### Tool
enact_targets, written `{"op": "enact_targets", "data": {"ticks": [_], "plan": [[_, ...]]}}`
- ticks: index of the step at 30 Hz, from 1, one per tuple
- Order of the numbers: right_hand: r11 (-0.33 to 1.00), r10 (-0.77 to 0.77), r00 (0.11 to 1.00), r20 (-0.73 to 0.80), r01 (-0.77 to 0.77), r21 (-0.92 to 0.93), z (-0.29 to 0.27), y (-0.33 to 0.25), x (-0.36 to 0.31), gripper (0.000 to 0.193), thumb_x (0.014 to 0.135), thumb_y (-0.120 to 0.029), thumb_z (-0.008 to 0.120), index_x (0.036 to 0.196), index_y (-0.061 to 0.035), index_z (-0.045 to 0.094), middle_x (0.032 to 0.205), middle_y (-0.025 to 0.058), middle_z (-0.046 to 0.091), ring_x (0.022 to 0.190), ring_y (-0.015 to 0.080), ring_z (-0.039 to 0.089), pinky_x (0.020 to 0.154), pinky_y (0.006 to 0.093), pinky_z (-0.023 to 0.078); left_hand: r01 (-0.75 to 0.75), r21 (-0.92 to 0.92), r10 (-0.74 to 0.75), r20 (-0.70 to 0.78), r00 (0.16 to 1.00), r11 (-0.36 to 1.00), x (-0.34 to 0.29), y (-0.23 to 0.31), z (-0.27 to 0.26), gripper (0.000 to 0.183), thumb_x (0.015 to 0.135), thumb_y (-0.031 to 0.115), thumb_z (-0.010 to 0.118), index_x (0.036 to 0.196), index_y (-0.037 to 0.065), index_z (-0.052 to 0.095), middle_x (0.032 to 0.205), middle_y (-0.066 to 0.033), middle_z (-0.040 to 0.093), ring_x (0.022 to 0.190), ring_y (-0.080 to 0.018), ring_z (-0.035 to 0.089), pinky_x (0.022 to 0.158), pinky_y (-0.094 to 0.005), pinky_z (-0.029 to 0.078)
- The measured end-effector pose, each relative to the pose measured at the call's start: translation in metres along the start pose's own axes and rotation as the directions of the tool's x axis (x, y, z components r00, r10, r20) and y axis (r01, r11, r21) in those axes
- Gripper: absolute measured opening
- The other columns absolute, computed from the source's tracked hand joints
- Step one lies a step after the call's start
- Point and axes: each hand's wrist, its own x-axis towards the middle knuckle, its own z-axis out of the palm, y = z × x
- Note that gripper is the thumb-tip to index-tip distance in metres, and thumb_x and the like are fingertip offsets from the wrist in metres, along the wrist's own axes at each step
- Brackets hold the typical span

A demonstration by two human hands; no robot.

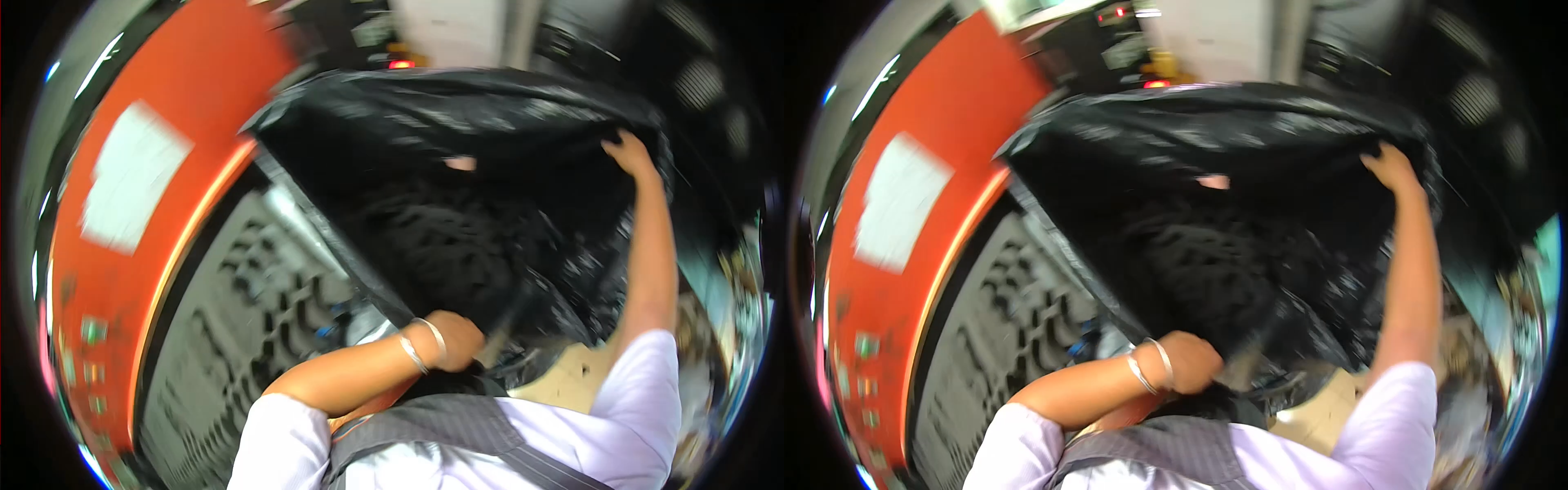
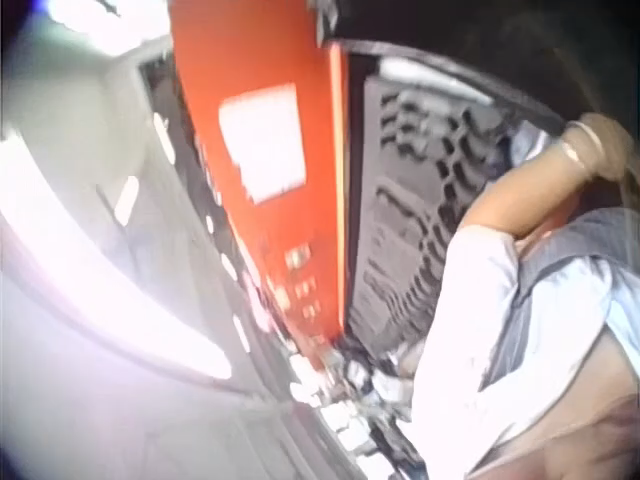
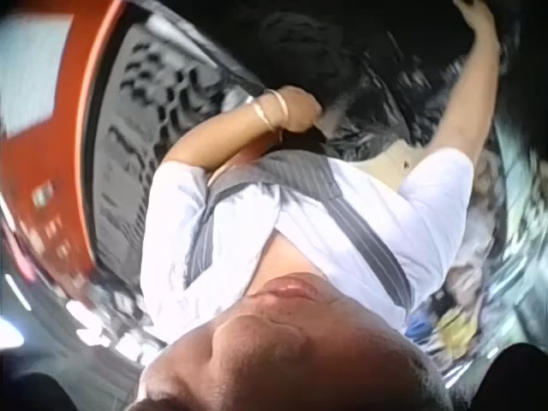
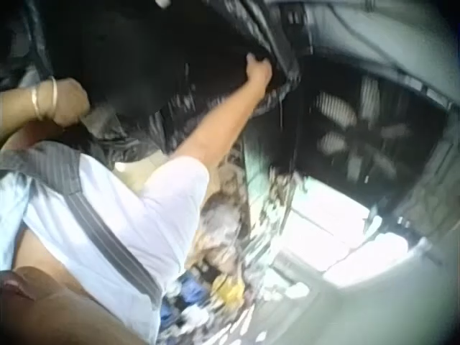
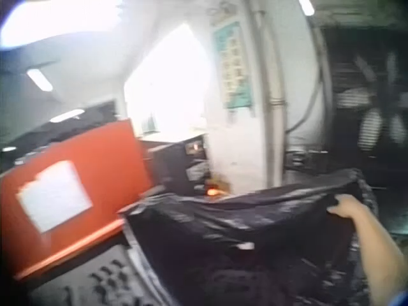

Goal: The recorder uses a die-cutting machine to stamp out specific shoe components from a sheet of gray material, placing the cutting die, operating the press with buttons, and removing the finished parts and scraps.

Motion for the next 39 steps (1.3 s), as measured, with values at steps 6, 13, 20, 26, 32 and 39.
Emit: {"op": "enact_targets", "data": {"ticks": [6, 13, 20, 26, 32, 39], "plan": [[0.709, -0.591, 0.803, 0.069, 0.477, 0.52, -0.008, -0.216, -0.064, 0.045, 0.08, -0.017, 0.07, 0.118, 0.0042, 0.058, 0.113, 0.0186, 0.064, 0.105, 0.0253, 0.062, 0.092, 0.0352, 0.047, -0.27, -0.601, 0.002, -0.407, 0.914, 0.752, -0.119, -0.02, 0.023, 0.035, 0.084, 0.028, 0.067, 0.108, 0.003, 0.062, 0.097, -0.0152, 0.066, 0.09, -0.0294, 0.065, 0.08, -0.0361, 0.051], [0.008, -0.984, 0.138, -0.114, 0.669, 0.743, -0.015, -0.496, -0.254, 0.042, 0.082, -0.024, 0.067, 0.116, 0.0005, 0.06, 0.114, 0.0179, 0.063, 0.106, 0.0287, 0.06, 0.093, 0.0352, 0.046, 0.357, -0.781, -0.658, -0.624, -0.421, 0.512, -0.319, -0.118, 0.166, 0.027, 0.083, 0.02, 0.066, 0.105, 0.004, 0.065, 0.098, -0.0145, 0.065, 0.093, -0.028, 0.063, 0.082, -0.0354, 0.05], [0.248, -0.96, 0.279, 0.017, 0.821, 0.515, 0.118, -0.641, -0.368, 0.068, 0.074, -0.03, 0.071, 0.125, 0.0078, 0.048, 0.125, 0.0278, 0.052, 0.119, 0.0388, 0.049, 0.104, 0.0429, 0.037, 0.549, -0.836, -0.724, -0.368, -0.583, -0.017, -0.336, -0.151, 0.223, 0.059, 0.076, 0.047, 0.068, 0.118, 0.007, 0.057, 0.115, -0.0133, 0.054, 0.109, -0.0302, 0.05, 0.089, -0.0437, 0.043], [0.495, -0.868, 0.466, 0.173, 0.779, 0.386, 0.102, -0.651, -0.4, 0.073, 0.069, -0.04, 0.077, 0.113, 0.0121, 0.053, 0.118, 0.0297, 0.057, 0.113, 0.0395, 0.055, 0.098, 0.042, 0.043, 0.619, -0.783, -0.794, -0.339, -0.506, -0.06, -0.362, -0.139, 0.224, 0.054, 0.072, 0.051, 0.067, 0.098, 0.003, 0.066, 0.1, -0.0138, 0.061, 0.098, -0.0271, 0.06, 0.081, -0.0372, 0.05], [0.67, -0.729, 0.477, 0.491, 0.351, 0.654, 0.128, -0.632, -0.353, 0.09, 0.071, -0.04, 0.077, 0.136, 0.0063, 0.036, 0.129, 0.0222, 0.052, 0.115, 0.0329, 0.054, 0.095, 0.0394, 0.045, 0.569, -0.818, -0.755, -0.424, -0.501, 0.082, -0.356, -0.15, 0.229, 0.053, 0.073, 0.05, 0.068, 0.108, 0.01, 0.061, 0.109, -0.0083, 0.058, 0.106, -0.0241, 0.053, 0.088, -0.0382, 0.04], [0.511, -0.758, 0.364, 0.541, -0.184, 0.84, 0.124, -0.612, -0.353, 0.089, 0.082, -0.035, 0.066, 0.147, -0.0024, 0.016, 0.14, 0.0191, 0.04, 0.119, 0.0318, 0.05, 0.095, 0.0418, 0.044, 0.676, -0.737, -0.814, -0.411, -0.41, 0.032, -0.351, -0.16, 0.226, 0.04, 0.081, 0.048, 0.06, 0.098, 0.013, 0.071, 0.104, -0.007, 0.062, 0.104, -0.0223, 0.053, 0.086, -0.0357, 0.039]]}}
